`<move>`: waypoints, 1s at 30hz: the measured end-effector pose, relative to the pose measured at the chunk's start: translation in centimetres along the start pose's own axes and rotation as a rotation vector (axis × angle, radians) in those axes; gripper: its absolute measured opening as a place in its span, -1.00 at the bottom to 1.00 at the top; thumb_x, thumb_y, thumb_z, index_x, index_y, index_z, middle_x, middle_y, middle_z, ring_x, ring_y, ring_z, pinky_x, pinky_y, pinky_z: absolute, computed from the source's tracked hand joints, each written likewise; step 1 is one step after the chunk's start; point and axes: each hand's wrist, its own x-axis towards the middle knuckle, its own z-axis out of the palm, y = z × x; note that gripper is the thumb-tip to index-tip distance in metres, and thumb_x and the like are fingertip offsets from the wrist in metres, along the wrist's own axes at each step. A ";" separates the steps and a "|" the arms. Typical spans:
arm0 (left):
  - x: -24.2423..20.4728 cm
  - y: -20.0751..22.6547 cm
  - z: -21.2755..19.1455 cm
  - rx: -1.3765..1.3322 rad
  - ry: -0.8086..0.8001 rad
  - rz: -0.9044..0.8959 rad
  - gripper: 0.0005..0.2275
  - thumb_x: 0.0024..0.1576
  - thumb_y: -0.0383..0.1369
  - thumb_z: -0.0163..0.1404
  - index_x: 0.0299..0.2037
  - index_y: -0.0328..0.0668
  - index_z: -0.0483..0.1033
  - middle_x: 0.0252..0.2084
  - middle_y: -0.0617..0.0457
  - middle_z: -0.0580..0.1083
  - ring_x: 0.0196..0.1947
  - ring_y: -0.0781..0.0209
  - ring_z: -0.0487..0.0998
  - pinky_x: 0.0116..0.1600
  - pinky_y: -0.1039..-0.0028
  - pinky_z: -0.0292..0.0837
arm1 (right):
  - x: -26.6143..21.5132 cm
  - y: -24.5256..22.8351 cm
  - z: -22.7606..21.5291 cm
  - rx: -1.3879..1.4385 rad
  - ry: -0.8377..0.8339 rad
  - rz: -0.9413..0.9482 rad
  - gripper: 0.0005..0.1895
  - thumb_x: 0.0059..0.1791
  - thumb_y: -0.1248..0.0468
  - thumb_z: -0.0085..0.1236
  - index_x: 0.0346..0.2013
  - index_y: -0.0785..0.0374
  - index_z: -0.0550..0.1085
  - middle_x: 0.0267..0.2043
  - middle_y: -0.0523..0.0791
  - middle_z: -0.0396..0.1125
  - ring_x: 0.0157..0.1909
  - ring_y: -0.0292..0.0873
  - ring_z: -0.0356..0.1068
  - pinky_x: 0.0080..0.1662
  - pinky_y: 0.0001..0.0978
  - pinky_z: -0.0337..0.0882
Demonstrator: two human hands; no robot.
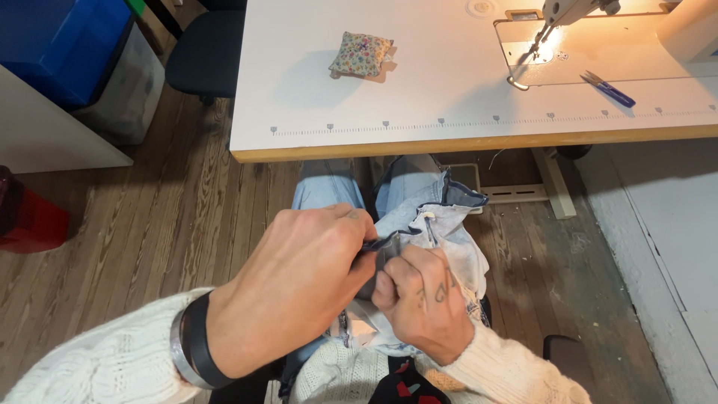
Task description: Pinning a lining into a denim garment in preparation for sewing.
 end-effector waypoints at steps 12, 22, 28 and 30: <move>-0.1 -0.1 -0.3 0.069 0.027 0.145 -0.92 0.03 -0.49 0.10 -0.32 -0.35 0.52 -0.33 -0.02 0.55 -0.44 -0.03 0.58 -0.35 0.24 0.49 | 1.5 0.1 0.7 0.103 0.014 0.175 -0.69 -0.16 0.58 0.25 -0.15 0.46 0.42 -0.11 0.10 0.36 -0.23 0.05 0.38 -0.20 -0.23 0.45; 0.3 -1.6 -2.1 -0.094 -0.229 0.038 -0.82 0.05 -0.41 0.14 -0.17 -0.27 0.60 -0.22 0.07 0.67 -0.34 0.03 0.69 -0.25 0.28 0.56 | 1.7 1.2 -0.1 0.423 -0.046 0.285 -0.88 -0.04 0.51 0.08 -0.25 0.33 0.37 -0.17 -0.02 0.32 -0.35 -0.13 0.19 -0.29 -0.35 0.30; 1.0 -2.4 -1.9 -0.125 -0.436 -0.118 -0.79 0.13 -0.33 0.08 -0.05 -0.07 0.61 -0.17 0.18 0.67 -0.35 0.20 0.63 -0.24 0.33 0.52 | 0.9 0.8 -0.3 0.518 -0.034 0.384 -0.97 0.01 0.45 0.00 -0.27 0.31 0.36 -0.18 -0.03 0.31 -0.26 -0.11 0.23 -0.15 -0.35 0.34; 1.1 -2.5 -1.8 -0.147 -0.455 -0.084 -0.77 0.11 -0.36 0.07 -0.03 -0.07 0.59 -0.13 0.18 0.67 -0.31 0.19 0.64 -0.21 0.33 0.52 | 0.8 0.7 -0.1 0.550 -0.038 0.408 -0.95 0.00 0.47 -0.02 -0.27 0.31 0.35 -0.20 -0.06 0.29 -0.24 -0.12 0.22 -0.12 -0.36 0.33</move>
